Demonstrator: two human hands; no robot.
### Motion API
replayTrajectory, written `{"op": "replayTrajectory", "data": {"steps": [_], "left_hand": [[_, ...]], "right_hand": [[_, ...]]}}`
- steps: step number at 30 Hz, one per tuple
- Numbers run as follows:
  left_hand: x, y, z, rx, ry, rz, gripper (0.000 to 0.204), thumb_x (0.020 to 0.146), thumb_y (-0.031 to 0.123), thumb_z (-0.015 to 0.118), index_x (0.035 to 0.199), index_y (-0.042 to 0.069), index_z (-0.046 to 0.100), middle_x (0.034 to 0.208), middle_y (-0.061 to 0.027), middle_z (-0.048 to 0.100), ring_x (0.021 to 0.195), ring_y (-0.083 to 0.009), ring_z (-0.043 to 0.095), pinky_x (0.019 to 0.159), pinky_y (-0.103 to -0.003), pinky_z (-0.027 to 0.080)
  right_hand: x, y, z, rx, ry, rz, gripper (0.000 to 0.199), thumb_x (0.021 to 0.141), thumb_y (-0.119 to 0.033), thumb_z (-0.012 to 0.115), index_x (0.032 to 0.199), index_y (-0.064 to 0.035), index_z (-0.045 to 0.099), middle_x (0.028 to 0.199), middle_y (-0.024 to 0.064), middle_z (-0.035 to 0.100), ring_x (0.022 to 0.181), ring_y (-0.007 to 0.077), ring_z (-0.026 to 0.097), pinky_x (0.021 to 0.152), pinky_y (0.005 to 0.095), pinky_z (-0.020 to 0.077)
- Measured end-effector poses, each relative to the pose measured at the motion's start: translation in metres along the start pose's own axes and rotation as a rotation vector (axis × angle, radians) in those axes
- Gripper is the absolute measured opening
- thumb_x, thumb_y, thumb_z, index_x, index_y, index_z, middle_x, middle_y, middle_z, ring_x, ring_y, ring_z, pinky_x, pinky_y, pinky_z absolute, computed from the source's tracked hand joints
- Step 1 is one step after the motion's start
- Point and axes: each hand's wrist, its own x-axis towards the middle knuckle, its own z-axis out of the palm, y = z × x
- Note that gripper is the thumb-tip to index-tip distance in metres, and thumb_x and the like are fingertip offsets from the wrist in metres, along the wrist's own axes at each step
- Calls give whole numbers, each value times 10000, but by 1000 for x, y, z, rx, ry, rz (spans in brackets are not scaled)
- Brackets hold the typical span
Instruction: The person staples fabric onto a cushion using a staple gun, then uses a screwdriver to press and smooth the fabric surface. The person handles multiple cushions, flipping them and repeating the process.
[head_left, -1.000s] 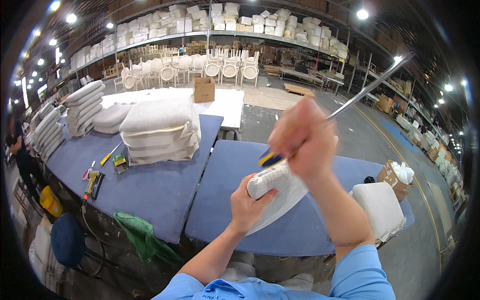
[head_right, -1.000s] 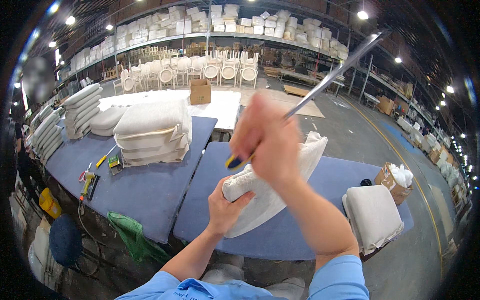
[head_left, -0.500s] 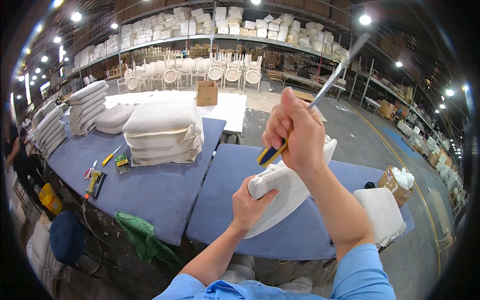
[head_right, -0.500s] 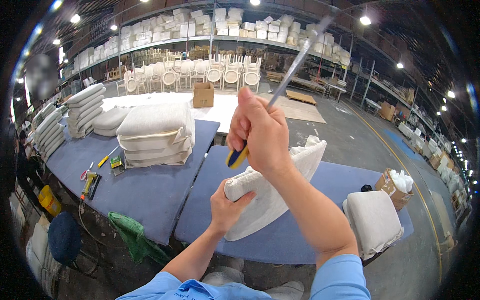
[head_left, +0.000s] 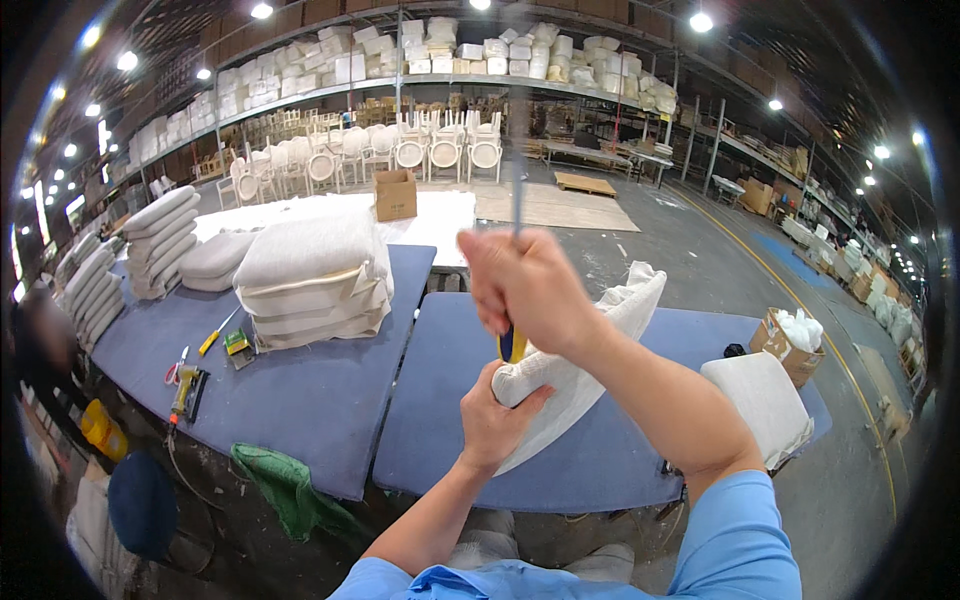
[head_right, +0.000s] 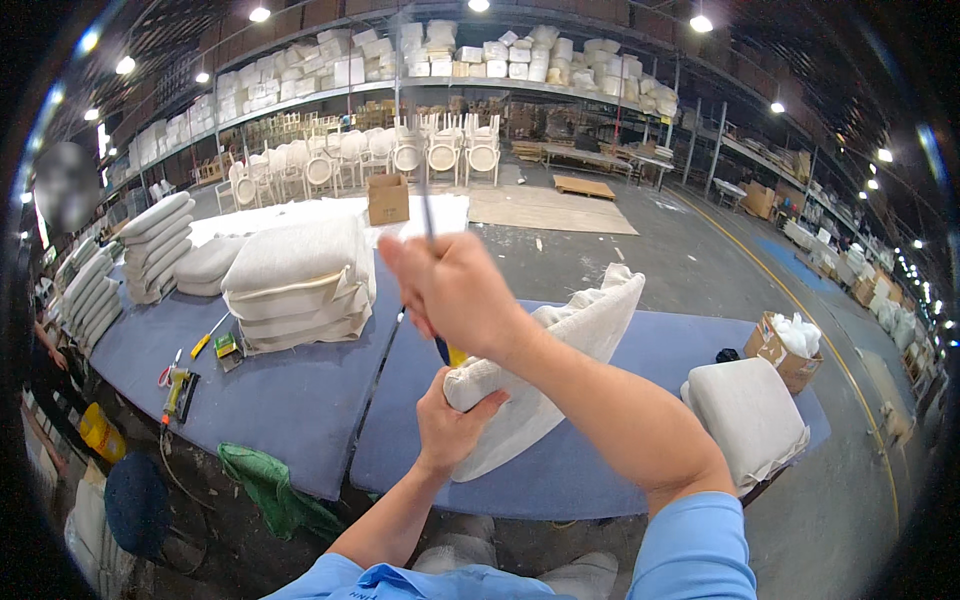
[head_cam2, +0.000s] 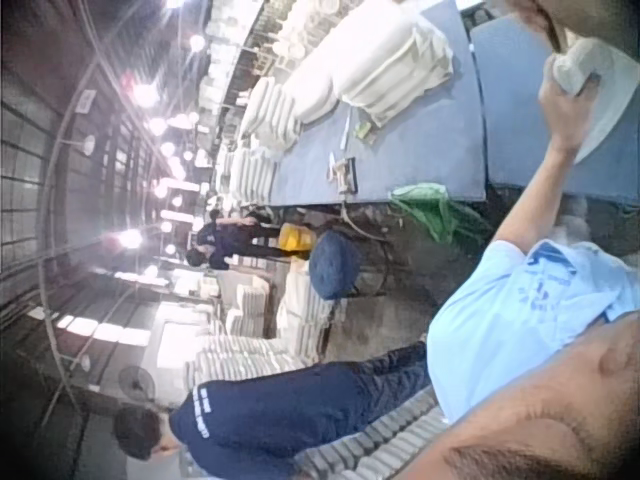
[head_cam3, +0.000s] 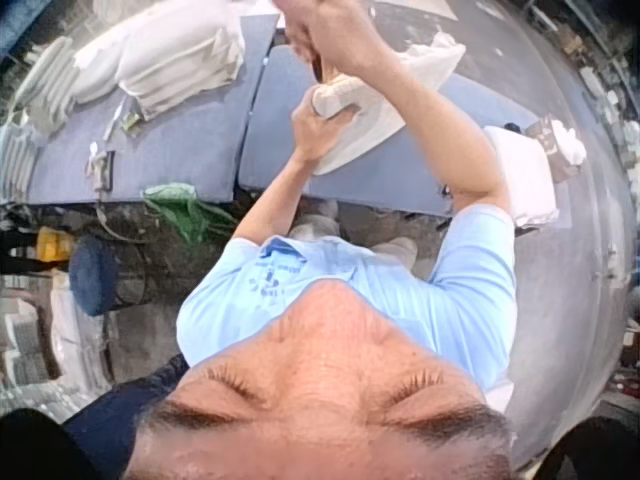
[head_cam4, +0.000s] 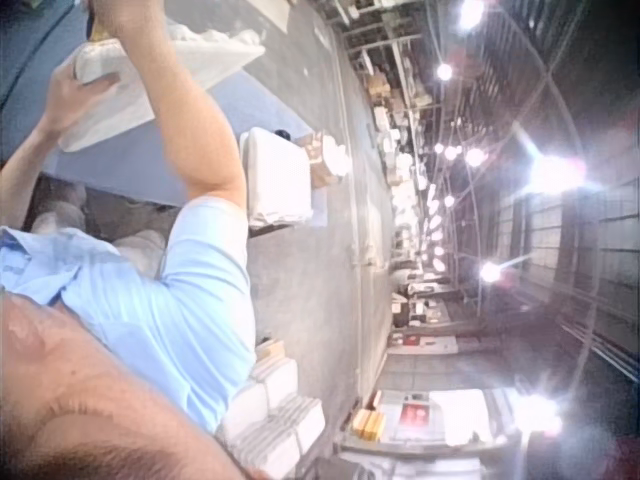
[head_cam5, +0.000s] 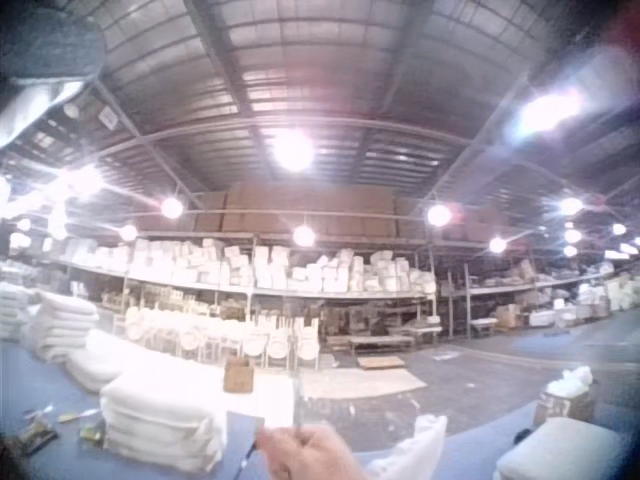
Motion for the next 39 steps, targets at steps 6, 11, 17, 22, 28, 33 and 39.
{"op": "replayTrajectory", "data": {"steps": [6,11,17,22,28,33,39], "left_hand": [[-4,-6,1,-85,-49,53,550,849,192,960,1296,7,698,1095,-121,814,982,-139,757,900,-335,607],[-13,-2,7,-62,-35,68,488,878,108,936,1286,-5,694,1106,-63,802,1015,-118,730,924,-323,601],[-14,1,10,-50,-46,108,502,861,120,951,1280,7,698,1129,-54,798,1014,-119,725,912,-320,602],[-14,2,2,6,-71,33,532,857,127,956,1300,5,687,1125,-56,793,1018,-117,720,911,-316,599],[-13,0,5,-43,-61,58,551,860,106,950,1321,-2,669,1142,-56,782,1034,-114,712,922,-314,594],[-10,2,5,-37,-61,24,547,860,104,949,1316,-3,667,1137,-53,779,1032,-110,708,925,-310,590],[-8,-5,4,-22,-66,18,532,857,211,962,1280,28,695,1080,-70,800,971,-132,739,887,-323,601]], "right_hand": [[3,16,2,-67,-139,218,532,1157,-390,575,710,-126,458,603,18,471,492,147,478,515,336,428],[0,-14,-12,310,71,-91,485,1154,-356,601,748,-107,507,614,-4,472,514,117,485,521,317,438],[-13,-4,-19,167,62,-61,498,1158,-360,578,741,-94,515,632,7,515,513,120,502,502,313,435],[-22,21,-8,76,75,92,476,1139,-341,604,744,-112,471,613,12,437,502,146,456,501,344,421],[-26,-2,-27,324,166,-141,472,1143,-326,599,744,-85,523,614,36,512,503,152,503,500,336,430],[-33,14,-37,216,106,-104,502,1149,-342,580,725,-75,545,607,39,534,498,149,502,505,323,423],[-44,41,-23,200,6,-32,426,1150,-291,572,791,-63,583,629,23,541,547,128,533,524,306,437]]}}
